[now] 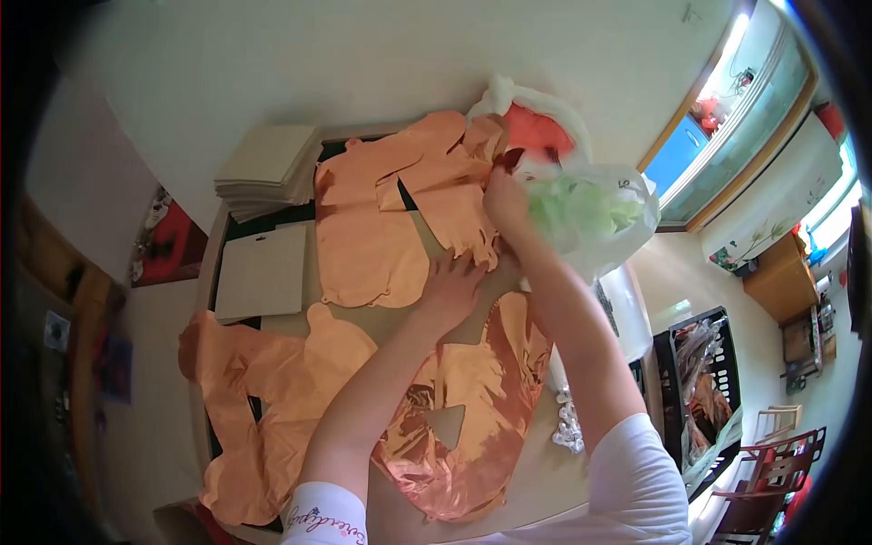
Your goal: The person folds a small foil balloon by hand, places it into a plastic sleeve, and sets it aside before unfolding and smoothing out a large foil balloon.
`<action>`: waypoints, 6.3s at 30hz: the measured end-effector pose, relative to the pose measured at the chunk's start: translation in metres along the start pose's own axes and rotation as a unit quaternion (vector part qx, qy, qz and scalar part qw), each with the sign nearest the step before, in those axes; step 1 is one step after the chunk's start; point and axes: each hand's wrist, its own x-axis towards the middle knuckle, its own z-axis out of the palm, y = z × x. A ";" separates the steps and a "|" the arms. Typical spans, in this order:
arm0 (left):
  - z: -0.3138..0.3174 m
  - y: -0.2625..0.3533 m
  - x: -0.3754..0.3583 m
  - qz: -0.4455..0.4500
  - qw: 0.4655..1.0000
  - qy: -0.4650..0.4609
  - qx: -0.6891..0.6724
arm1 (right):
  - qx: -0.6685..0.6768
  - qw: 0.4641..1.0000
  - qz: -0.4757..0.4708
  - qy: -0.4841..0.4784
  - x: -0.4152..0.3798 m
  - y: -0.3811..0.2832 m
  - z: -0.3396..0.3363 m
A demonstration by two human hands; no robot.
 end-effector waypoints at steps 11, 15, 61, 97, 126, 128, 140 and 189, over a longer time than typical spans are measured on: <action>0.010 0.002 -0.003 -0.020 0.999 -0.016 -0.031 | 0.232 0.948 0.055 0.210 0.097 -0.005 -0.157; -0.010 0.002 0.002 -0.129 0.981 -0.008 -0.145 | 0.161 0.982 0.087 0.041 0.043 -0.016 -0.098; 0.040 -0.058 0.107 -0.383 0.793 0.088 -0.465 | 0.390 0.875 -0.040 0.285 0.191 0.046 -0.227; 0.002 -0.028 0.092 -0.352 0.494 -0.051 -0.794 | -0.068 0.936 -0.116 0.326 -0.037 0.010 -0.357; -0.092 0.100 -0.389 -0.096 0.992 -0.075 -0.040 | 0.605 0.612 0.448 -0.243 -0.469 -0.114 -0.240; -0.095 0.099 -0.388 -0.108 0.991 -0.041 -0.075 | 0.500 0.634 0.405 -0.428 -0.445 -0.114 -0.271; -0.090 0.104 -0.380 -0.118 0.988 0.005 -0.098 | 0.208 0.944 -0.028 -0.255 -0.302 -0.155 -0.178; -0.061 0.082 -0.280 0.062 0.993 -0.089 -0.055 | 0.223 0.970 0.012 -0.100 -0.313 -0.023 -0.158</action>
